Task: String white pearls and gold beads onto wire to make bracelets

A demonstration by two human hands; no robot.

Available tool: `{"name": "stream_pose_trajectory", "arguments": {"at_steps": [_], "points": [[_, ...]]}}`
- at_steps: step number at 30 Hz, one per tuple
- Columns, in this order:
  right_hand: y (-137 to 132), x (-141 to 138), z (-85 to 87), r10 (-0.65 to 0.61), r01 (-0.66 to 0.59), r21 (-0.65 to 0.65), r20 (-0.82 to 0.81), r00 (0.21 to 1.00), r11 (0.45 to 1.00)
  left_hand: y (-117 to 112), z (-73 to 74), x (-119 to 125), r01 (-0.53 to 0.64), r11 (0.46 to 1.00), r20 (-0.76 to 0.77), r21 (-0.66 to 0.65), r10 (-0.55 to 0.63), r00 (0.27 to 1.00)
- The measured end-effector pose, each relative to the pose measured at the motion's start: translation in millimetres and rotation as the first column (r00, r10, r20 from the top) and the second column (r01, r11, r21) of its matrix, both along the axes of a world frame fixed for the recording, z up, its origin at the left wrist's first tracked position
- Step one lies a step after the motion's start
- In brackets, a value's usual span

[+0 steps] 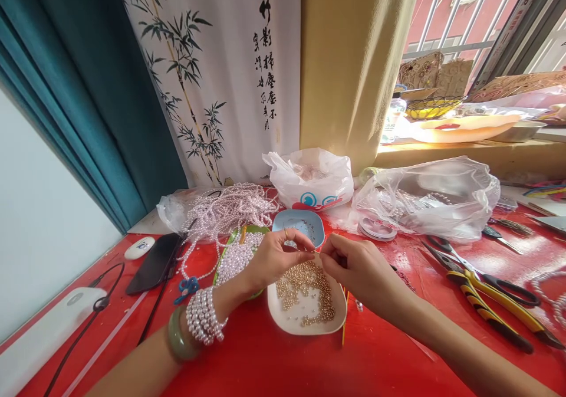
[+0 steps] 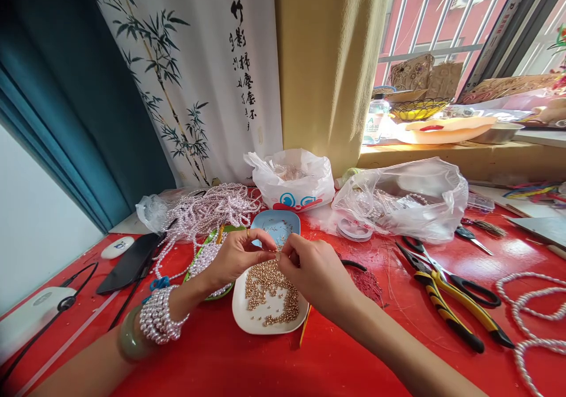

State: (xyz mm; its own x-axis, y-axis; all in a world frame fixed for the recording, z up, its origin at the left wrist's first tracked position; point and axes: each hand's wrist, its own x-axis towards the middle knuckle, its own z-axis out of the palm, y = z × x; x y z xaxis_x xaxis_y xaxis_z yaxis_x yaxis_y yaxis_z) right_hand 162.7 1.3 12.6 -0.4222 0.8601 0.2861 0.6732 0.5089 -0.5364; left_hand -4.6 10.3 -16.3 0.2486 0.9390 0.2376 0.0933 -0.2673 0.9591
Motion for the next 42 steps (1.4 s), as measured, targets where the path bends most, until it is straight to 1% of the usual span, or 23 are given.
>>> {"name": "stream_pose_trajectory", "arguments": {"at_steps": [4, 5, 7, 9, 11, 12, 14, 16, 18, 19, 20, 21, 22, 23, 24, 25, 26, 27, 29, 34, 37, 39, 42], "points": [[-2.4, -1.7, 0.4, 0.001, -0.001, -0.01, -0.011, 1.0, 1.0, -2.2, 2.1, 1.9, 0.019, 1.0, 0.038, -0.015, -0.019, 0.999], [-2.5, -1.9, 0.5, 0.005, -0.007, -0.036, -0.036, 0.999, 0.999, -2.5, 2.8, 2.1, 0.026, 0.999, 0.057, -0.018, -0.025, 0.998], [-1.7, -1.8, 0.5, 0.029, -0.05, -0.149, -0.138, 0.99, 0.988, -2.5, 3.9, 1.8, 0.028, 0.999, 0.097, -0.033, -0.025, 0.995], [0.2, -1.3, 0.3, 0.059, -0.154, -0.309, -0.296, 0.953, 0.939, -1.9, 4.5, 1.2, 0.016, 0.998, 0.154, -0.058, -0.007, 0.988], [1.9, -1.3, -0.1, 0.073, -0.288, -0.425, -0.454, 0.888, 0.858, -1.3, 4.3, 1.1, 0.023, 0.996, 0.231, -0.08, -0.004, 0.973], [2.3, -1.6, -0.6, 0.073, -0.345, -0.45, -0.519, 0.852, 0.824, -1.3, 4.0, 1.5, 0.041, 0.995, 0.274, -0.094, -0.014, 0.962], [2.0, -3.2, -2.3, 0.059, -0.425, -0.462, -0.62, 0.782, 0.778, -2.1, 2.7, 3.5, 0.106, 0.985, 0.362, -0.139, -0.049, 0.931], [0.8, -5.4, -5.0, 0.037, -0.476, -0.454, -0.693, 0.72, 0.754, -3.9, 1.1, 6.4, 0.183, 0.959, 0.452, -0.217, -0.068, 0.889], [0.2, -6.8, -7.7, 0.03, -0.498, -0.447, -0.721, 0.692, 0.743, -6.4, -0.2, 8.9, 0.251, 0.922, 0.521, -0.294, -0.065, 0.851], [0.4, -6.7, -8.4, 0.039, -0.486, -0.44, -0.71, 0.703, 0.755, -7.6, -0.4, 9.7, 0.283, 0.905, 0.545, -0.318, -0.07, 0.835], [1.0, -6.0, -8.4, 0.05, -0.441, -0.425, -0.672, 0.739, 0.791, -8.6, -0.3, 10.0, 0.309, 0.892, 0.564, -0.331, -0.075, 0.822], [1.8, -4.7, -7.5, 0.058, -0.361, -0.388, -0.608, 0.791, 0.848, -9.3, 0.1, 9.9, 0.325, 0.883, 0.576, -0.339, -0.079, 0.814], [2.9, -2.7, -5.9, 0.057, -0.259, -0.319, -0.526, 0.848, 0.912, -9.9, 0.9, 9.5, 0.331, 0.879, 0.581, -0.343, -0.078, 0.81], [4.0, -0.4, -3.6, 0.051, -0.163, -0.219, -0.442, 0.895, 0.962, -10.2, 1.8, 8.9, 0.331, 0.878, 0.581, -0.346, -0.076, 0.81], [5.1, 2.0, -1.0, 0.048, -0.095, -0.112, -0.371, 0.927, 0.989, -10.4, 2.8, 8.2, 0.323, 0.879, 0.575, -0.351, -0.07, 0.815], [6.1, 4.4, 1.7, 0.06, -0.073, -0.028, -0.32, 0.946, 0.997, -10.7, 3.8, 7.6, 0.317, 0.879, 0.563, -0.357, -0.068, 0.824], [6.9, 6.5, 4.1, 0.093, -0.093, 0.013, -0.288, 0.953, 0.996, -11.0, 4.8, 7.3, 0.315, 0.877, 0.547, -0.362, -0.074, 0.834], [7.7, 8.1, 6.0, 0.137, -0.139, 0.013, -0.277, 0.951, 0.99, -11.4, 5.7, 7.3, 0.318, 0.874, 0.532, -0.368, -0.083, 0.843], [8.7, 9.6, 7.6, 0.203, -0.231, -0.055, -0.311, 0.928, 0.971, -12.6, 7.3, 8.2, 0.318, 0.862, 0.505, -0.396, -0.085, 0.859], [6.3, 6.5, 5.9, 0.204, -0.329, -0.168, -0.51, 0.836, 0.929, -16.0, 10.8, 11.8, 0.308, 0.831, 0.49, -0.464, -0.049, 0.871], [1.9, 3.4, 7.1, 0.188, -0.37, -0.253, -0.538, 0.822, 0.894, -17.9, 12.6, 13.0, 0.342, 0.821, 0.504, -0.457, -0.077, 0.86], [0.0, 2.3, 8.7, 0.204, -0.366, -0.249, -0.501, 0.841, 0.897, -19.2, 13.6, 13.4, 0.349, 0.82, 0.509, -0.454, -0.082, 0.857], [-0.4, 2.8, 11.8, 0.242, -0.367, -0.187, -0.477, 0.845, 0.911, -20.5, 15.1, 14.0, 0.336, 0.822, 0.506, -0.459, -0.07, 0.86]]}}
